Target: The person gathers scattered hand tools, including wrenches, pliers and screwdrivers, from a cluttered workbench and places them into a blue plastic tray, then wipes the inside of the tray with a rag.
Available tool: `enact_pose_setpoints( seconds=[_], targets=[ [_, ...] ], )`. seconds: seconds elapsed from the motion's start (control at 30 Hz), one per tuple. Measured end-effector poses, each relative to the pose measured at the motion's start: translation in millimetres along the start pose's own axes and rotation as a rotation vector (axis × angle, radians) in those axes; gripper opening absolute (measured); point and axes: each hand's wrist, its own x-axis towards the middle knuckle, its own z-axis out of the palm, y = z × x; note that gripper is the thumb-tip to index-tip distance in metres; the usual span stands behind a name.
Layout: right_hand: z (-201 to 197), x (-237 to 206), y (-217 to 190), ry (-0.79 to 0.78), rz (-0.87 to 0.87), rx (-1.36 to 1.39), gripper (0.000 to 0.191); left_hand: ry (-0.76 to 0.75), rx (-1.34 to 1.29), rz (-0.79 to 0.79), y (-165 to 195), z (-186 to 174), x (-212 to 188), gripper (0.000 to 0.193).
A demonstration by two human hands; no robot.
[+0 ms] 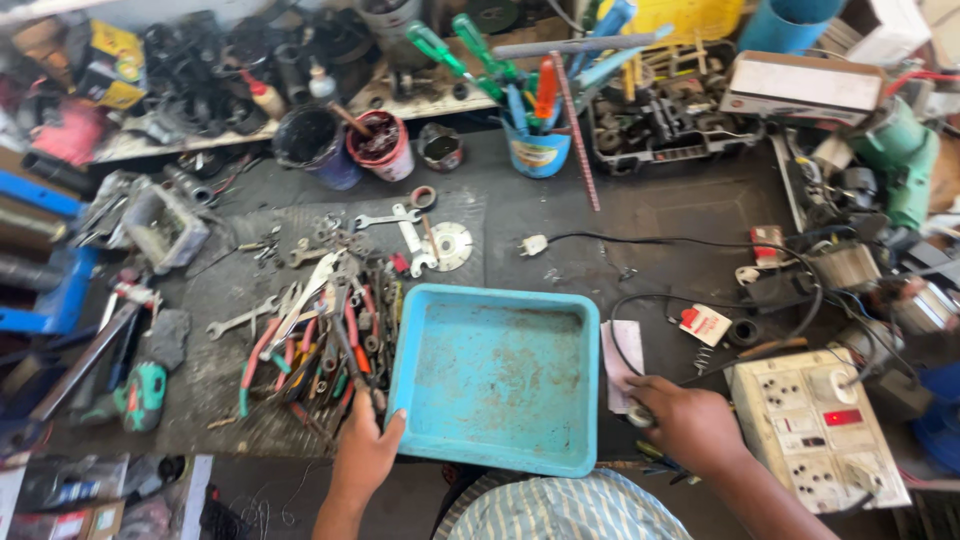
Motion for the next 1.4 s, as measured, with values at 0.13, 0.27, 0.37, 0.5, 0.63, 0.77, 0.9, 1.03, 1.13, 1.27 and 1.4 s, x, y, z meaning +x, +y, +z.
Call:
enact_pose_setpoints(
  seconds=[0.13,0.27,0.37,0.5,0.63,0.77,0.9,1.03,1.13,1.27,1.4],
  targets=[
    [-6,-15,8,0.303,0.514,0.835,0.025,0.005,0.001,-0.072,9,9,0,0.043],
    [-41,-22,26,0.473,0.628,1.054,0.02,-0.032,-0.124,-0.053,29,23,-3,0.052],
    [-53,-25,21,0.581,0.483,1.221,0.018,-0.117,-0.076,-0.076,38,20,5,0.051],
    [-53,-21,-8,0.609,0.517,1.204,0.015,-0.201,-0.013,-0.093,37,4,13,0.055],
    [-49,-12,-38,0.614,0.548,1.205,0.014,-0.202,-0.082,0.032,30,-10,16,0.058],
    [-43,-7,-59,0.655,0.608,1.233,0.018,-0.298,-0.105,0.014,19,-17,20,0.06],
    [-34,-4,-71,0.715,0.634,1.237,0.019,-0.365,-0.12,0.016,4,-19,27,0.058],
    [-24,10,-66,0.684,0.668,1.145,0.019,-0.305,-0.217,0.159,-12,-16,32,0.077],
    [-24,37,-46,0.747,0.668,1.176,0.024,-0.347,-0.273,0.146,-23,-15,34,0.071],
    [-34,68,-18,1.005,0.693,1.8,0.042,-0.416,-0.327,0.13,-36,-15,37,0.06],
    [-33,72,-27,0.955,0.716,1.705,0.059,-0.487,-0.54,0.057,-48,-11,43,0.048]
  ],
)
